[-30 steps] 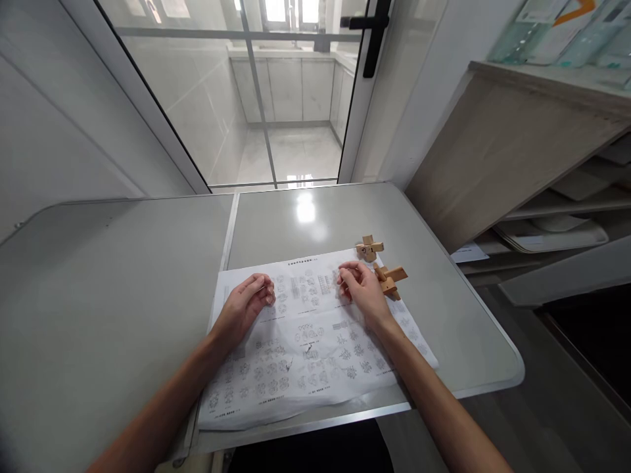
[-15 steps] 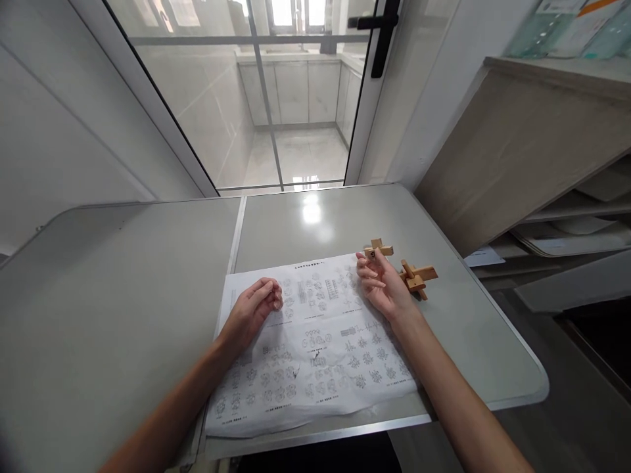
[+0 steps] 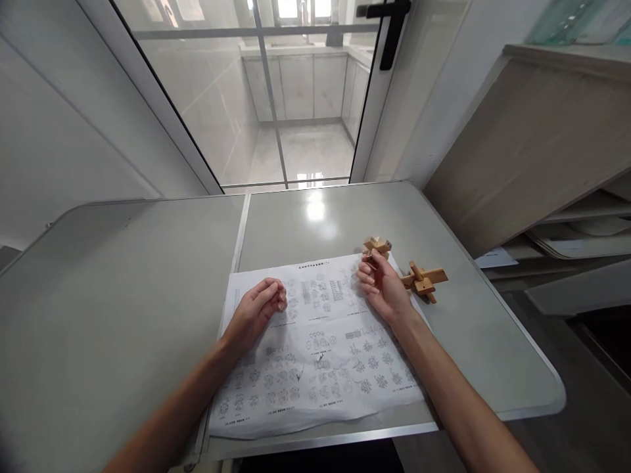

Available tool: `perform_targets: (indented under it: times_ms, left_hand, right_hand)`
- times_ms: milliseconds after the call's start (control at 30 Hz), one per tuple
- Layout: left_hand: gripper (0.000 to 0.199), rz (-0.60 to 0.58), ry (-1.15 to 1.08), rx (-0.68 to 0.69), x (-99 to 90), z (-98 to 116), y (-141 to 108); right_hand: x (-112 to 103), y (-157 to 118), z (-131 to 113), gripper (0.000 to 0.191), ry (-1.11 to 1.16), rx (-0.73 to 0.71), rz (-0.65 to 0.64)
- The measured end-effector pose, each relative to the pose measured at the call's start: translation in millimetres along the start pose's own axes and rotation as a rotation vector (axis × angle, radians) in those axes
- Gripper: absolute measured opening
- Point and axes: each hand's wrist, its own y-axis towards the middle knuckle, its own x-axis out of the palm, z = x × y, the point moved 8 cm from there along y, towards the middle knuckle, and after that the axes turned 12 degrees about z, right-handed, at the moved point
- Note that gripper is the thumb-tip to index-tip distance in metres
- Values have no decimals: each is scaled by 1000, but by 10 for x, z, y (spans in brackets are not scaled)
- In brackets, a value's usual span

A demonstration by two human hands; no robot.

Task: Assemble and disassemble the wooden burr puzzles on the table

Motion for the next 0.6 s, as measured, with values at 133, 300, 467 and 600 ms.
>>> perform_targets:
  times_ms: [133, 300, 467, 600]
  left_hand:
    - [29, 14, 55, 41, 23, 35, -31]
    - [29, 5, 210, 146, 73, 78, -91]
    - [33, -13, 270, 222, 99, 72, -123]
    - [51, -134, 318, 305, 190, 98, -190]
  right_hand:
    - [205, -165, 141, 41, -171, 15, -69]
    - [492, -431, 383, 50, -378, 5, -311]
    - [583, -553, 566, 51, -497, -6, -421]
    - [641, -627, 580, 47, -641, -107, -516]
